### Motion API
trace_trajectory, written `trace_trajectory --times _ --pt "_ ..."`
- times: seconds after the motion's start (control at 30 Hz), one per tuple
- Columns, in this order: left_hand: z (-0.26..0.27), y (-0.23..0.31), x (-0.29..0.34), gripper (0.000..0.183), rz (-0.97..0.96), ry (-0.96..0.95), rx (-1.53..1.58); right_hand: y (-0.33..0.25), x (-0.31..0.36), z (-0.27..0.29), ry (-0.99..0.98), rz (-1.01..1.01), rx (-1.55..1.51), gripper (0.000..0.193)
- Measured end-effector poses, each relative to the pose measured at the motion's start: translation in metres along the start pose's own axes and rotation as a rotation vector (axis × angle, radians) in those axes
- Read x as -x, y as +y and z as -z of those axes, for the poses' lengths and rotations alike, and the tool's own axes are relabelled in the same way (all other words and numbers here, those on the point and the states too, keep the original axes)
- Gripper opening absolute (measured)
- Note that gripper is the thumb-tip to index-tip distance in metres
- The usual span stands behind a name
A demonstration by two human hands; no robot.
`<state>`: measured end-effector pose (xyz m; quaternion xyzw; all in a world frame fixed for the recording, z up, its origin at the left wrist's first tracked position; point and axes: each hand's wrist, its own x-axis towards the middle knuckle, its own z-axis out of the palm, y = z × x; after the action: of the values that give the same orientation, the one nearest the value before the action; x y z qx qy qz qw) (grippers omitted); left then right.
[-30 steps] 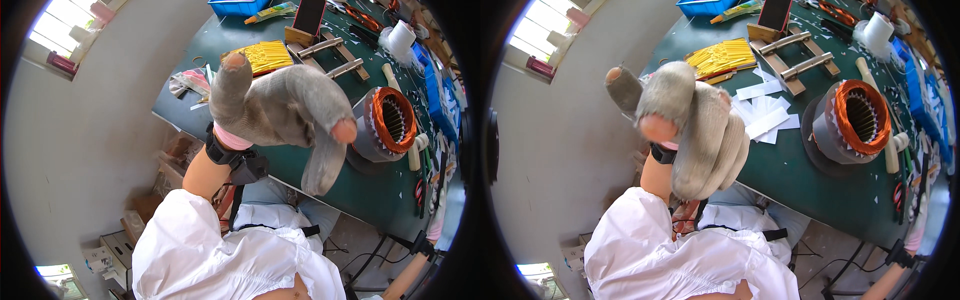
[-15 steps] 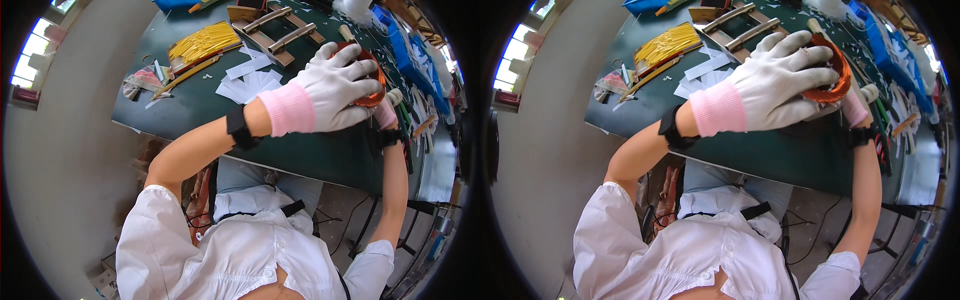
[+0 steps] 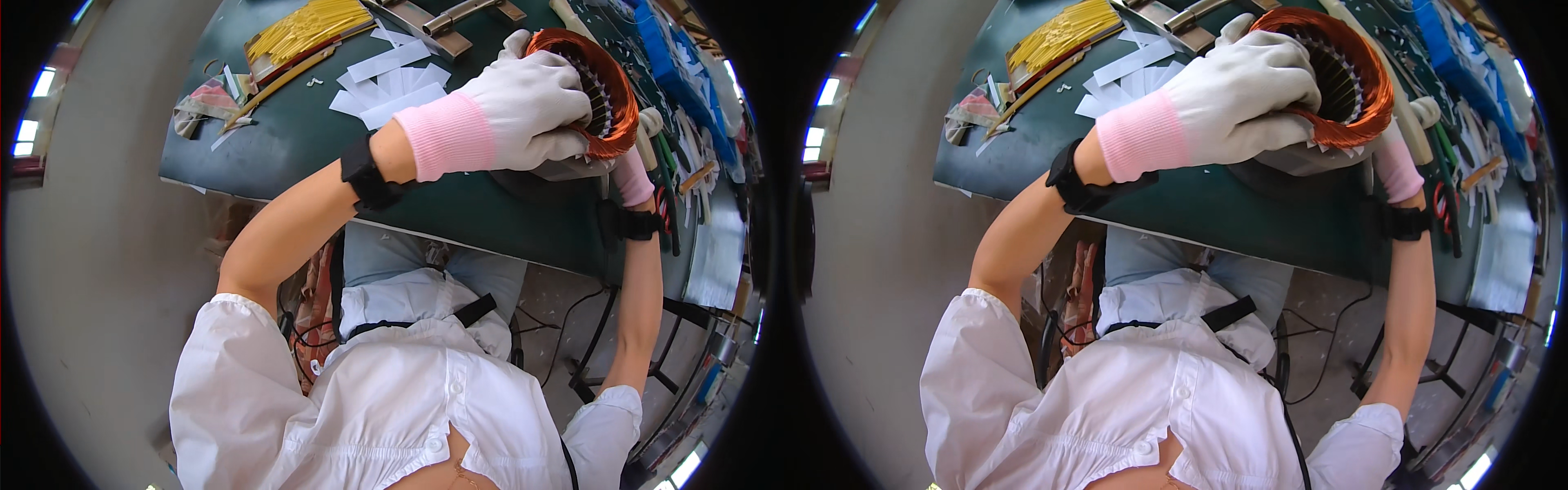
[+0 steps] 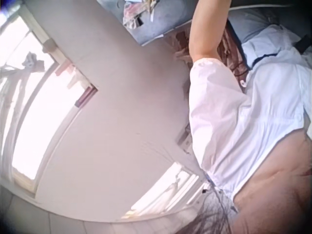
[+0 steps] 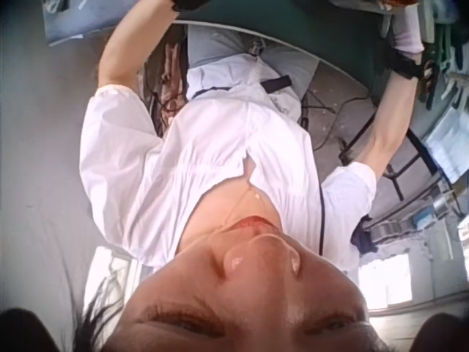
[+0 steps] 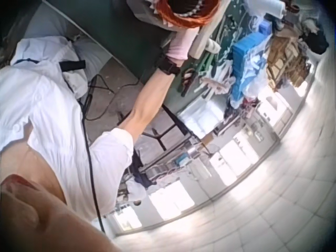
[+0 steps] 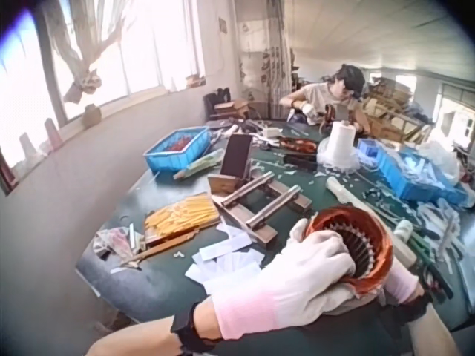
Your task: Assembling and winding an electric motor stator using insulation strips and copper wire.
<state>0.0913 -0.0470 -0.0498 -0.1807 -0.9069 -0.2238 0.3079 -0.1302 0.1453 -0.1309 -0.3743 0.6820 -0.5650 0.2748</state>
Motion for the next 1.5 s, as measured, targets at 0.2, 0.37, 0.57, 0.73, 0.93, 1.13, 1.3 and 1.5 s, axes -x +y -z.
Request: trace_trajectory --times 0.2,0.37,0.57,0.73,0.93,1.13,1.3,1.5 --pt "0.05 0.012 0.096 0.027 0.537 0.133 0.353 0.001 0.005 0.004 0.003 -0.024 0.068 0.046" --pt "0.082 0.075 0.194 0.021 1.446 -0.249 0.761 0.015 0.0 0.014 -0.006 -0.033 0.129 0.045" --pt "0.092 0.181 0.337 0.028 1.627 -1.265 0.398 0.019 -0.003 0.041 -0.003 -0.074 0.235 0.044" --pt "0.05 0.256 0.38 0.03 1.699 -1.37 0.965 0.029 -0.005 0.049 -0.022 -0.101 0.275 0.044" --pt "-0.051 0.378 0.458 0.032 1.754 -0.601 1.225 0.027 0.003 0.046 -0.03 -0.136 0.292 0.043" --pt "-0.047 0.399 0.438 0.033 1.861 -0.544 1.122 0.02 0.01 0.05 -0.016 -0.146 0.304 0.042" --pt "-0.053 0.416 0.438 0.034 1.885 -0.575 1.069 0.016 0.012 0.043 -0.005 -0.15 0.3 0.041" --pt "-0.031 0.392 0.445 0.036 1.932 -0.684 1.062 0.009 0.009 0.025 -0.006 -0.122 0.254 0.04"
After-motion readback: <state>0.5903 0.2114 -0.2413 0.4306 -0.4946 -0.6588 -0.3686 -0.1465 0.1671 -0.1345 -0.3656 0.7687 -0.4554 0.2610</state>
